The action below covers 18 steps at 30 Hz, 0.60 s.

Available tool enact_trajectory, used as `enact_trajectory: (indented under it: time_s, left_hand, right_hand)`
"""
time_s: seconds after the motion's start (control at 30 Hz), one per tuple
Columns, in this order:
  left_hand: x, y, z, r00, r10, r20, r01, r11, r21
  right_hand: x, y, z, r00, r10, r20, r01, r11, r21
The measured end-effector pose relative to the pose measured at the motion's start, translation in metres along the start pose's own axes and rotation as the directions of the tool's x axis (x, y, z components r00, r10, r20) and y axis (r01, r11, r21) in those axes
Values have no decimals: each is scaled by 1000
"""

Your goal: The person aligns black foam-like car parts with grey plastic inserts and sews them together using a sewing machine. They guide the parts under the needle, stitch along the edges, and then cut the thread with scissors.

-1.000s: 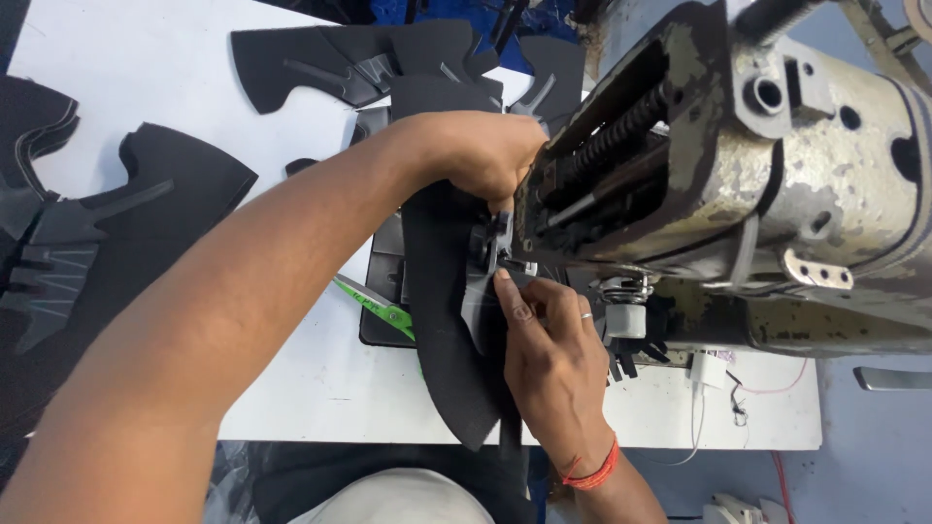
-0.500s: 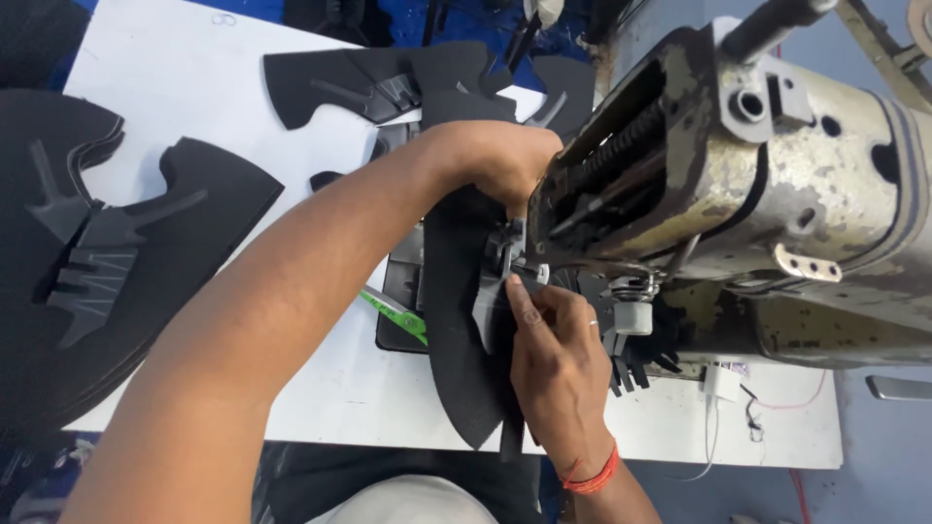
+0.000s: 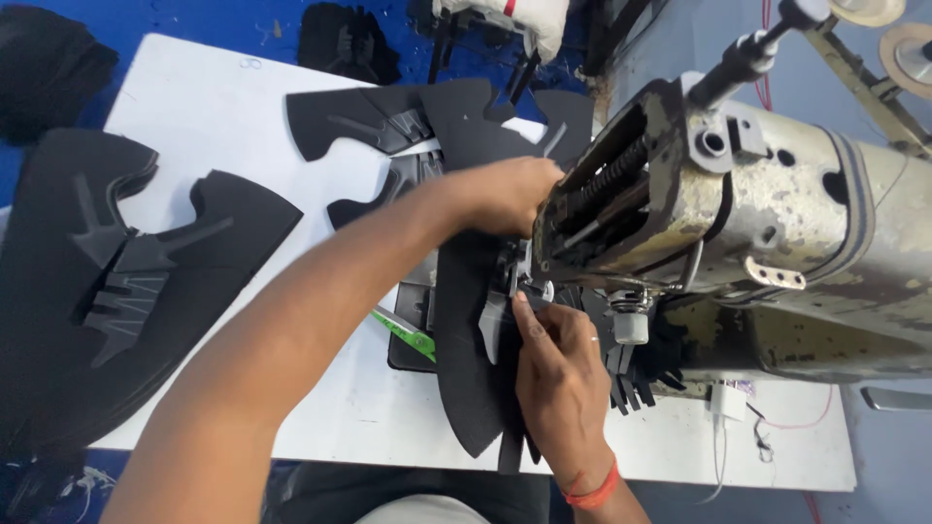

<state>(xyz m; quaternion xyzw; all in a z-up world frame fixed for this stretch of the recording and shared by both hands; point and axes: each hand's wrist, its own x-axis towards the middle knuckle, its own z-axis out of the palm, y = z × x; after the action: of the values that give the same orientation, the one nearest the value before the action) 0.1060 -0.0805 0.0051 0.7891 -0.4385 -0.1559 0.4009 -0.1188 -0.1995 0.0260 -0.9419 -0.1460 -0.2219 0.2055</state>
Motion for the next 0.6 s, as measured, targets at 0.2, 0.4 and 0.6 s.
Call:
enact_trajectory:
  time_s: [0.2, 0.4, 0.6]
  left_hand:
    - [-102, 55, 47, 649, -203, -733, 298, 955, -1]
    - [-148, 94, 75, 668, -462, -583, 399, 884, -244]
    - [-145, 89, 72, 787, -383, -485, 457, 888, 40]
  right_hand:
    - [9, 52, -11, 987, 108, -116, -95, 990, 106]
    - [22, 114, 23, 949, 208, 236, -313, 687, 656]
    - [-11, 78, 33, 809, 445, 384, -512, 213, 832]
